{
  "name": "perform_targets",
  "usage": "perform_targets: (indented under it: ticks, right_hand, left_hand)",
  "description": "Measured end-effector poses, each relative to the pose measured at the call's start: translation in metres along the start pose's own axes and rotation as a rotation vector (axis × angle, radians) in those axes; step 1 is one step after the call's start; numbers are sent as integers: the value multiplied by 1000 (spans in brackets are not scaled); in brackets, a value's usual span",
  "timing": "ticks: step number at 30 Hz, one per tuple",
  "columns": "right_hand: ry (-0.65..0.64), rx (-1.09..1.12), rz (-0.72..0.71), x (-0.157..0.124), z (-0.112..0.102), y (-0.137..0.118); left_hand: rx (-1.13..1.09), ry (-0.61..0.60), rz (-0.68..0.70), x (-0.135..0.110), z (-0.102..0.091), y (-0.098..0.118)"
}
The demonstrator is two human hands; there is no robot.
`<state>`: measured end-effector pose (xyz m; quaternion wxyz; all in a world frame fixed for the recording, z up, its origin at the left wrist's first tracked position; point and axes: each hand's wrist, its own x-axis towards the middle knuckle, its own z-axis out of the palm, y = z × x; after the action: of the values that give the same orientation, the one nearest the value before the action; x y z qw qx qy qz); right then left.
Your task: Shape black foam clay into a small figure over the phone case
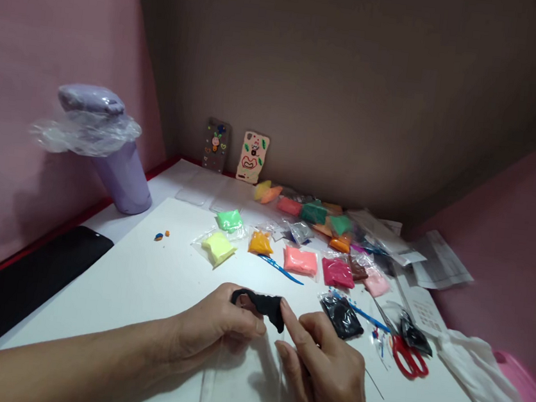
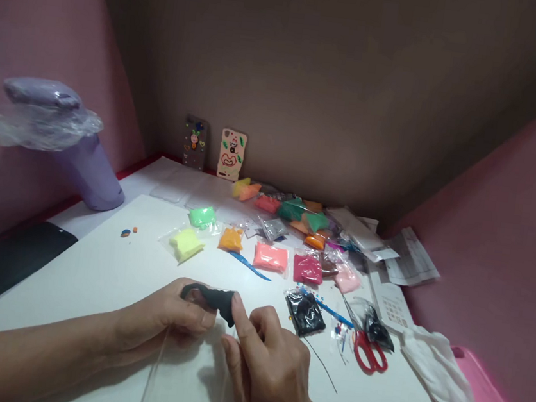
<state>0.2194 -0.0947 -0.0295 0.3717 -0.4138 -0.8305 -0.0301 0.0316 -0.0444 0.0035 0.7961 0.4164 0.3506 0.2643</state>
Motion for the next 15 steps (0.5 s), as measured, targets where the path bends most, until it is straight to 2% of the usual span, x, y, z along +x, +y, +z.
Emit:
perform_targets:
  ticks: [7,15]
  right_hand:
    - [-60,24,-24,2,-3,2]
    - [-51,-14,-110,2,1,-6]
  left_hand:
    - [35,-2,-22,0,0,0]
    - [28,-40,-1,1,-3,-8]
